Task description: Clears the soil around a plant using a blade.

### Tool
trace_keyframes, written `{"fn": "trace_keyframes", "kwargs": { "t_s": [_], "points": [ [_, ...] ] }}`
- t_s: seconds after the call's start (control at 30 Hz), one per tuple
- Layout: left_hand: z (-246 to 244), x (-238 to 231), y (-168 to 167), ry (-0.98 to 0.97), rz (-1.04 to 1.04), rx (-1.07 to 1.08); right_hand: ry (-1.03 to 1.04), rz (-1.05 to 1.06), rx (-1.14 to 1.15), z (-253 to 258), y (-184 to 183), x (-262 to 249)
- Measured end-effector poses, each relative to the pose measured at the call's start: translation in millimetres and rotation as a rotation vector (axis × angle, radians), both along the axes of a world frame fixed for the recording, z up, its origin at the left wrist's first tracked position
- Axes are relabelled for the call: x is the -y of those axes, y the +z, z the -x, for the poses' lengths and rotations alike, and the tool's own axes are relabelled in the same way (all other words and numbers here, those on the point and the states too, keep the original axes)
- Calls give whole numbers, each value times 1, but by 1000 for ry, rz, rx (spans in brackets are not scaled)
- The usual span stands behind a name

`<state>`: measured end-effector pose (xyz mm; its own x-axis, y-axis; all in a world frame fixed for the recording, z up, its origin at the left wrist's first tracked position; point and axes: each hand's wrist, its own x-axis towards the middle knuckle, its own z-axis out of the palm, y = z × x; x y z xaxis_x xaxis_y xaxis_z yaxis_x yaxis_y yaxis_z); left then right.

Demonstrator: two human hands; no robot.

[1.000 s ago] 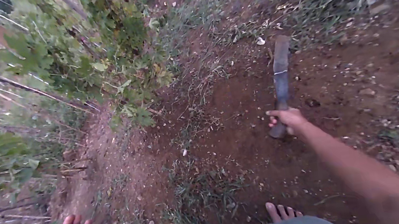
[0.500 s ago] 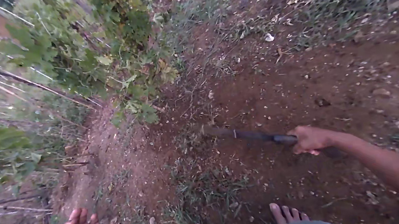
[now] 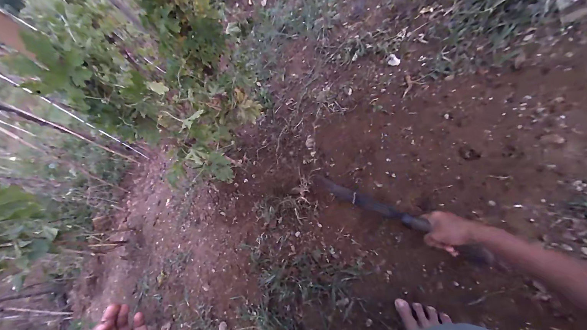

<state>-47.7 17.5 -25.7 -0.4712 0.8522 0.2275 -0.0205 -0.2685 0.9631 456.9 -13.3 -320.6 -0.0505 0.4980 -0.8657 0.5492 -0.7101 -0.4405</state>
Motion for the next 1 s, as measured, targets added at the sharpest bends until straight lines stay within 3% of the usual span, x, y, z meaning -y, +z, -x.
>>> {"fn": "trace_keyframes", "kwargs": {
  "t_s": [0.1,0.17,0.27,0.33,0.4,0.47,0.53,0.6,0.67,0.77,0.9,1.0],
  "points": [
    [1,3,1,-9,-17,18,-43,-83,15,-55,21,-6],
    [3,6,2,-4,-28,24,-235,-135,13,-70,16,-11],
    [6,9,3,8,-39,20,-647,-191,-31,-44,6,-15],
    [6,10,5,12,-41,23,-779,-198,-84,-10,-11,2],
    [5,11,5,11,-42,35,-610,-120,-56,21,-22,36],
    [4,9,4,15,-37,36,-283,-3,-16,35,-17,65],
    [4,8,3,15,-24,27,-8,48,22,27,1,80],
    [3,5,3,-1,-34,31,122,32,63,7,29,80],
    [4,6,2,-13,-41,38,69,-25,85,-11,49,73],
    [8,9,0,-30,-66,40,-240,-144,30,-22,63,40],
    [13,13,1,-8,-88,7,-599,-207,-77,-7,27,-36],
    [21,21,6,18,-101,-16,-587,-187,-150,45,-14,-55]
  ]
}}
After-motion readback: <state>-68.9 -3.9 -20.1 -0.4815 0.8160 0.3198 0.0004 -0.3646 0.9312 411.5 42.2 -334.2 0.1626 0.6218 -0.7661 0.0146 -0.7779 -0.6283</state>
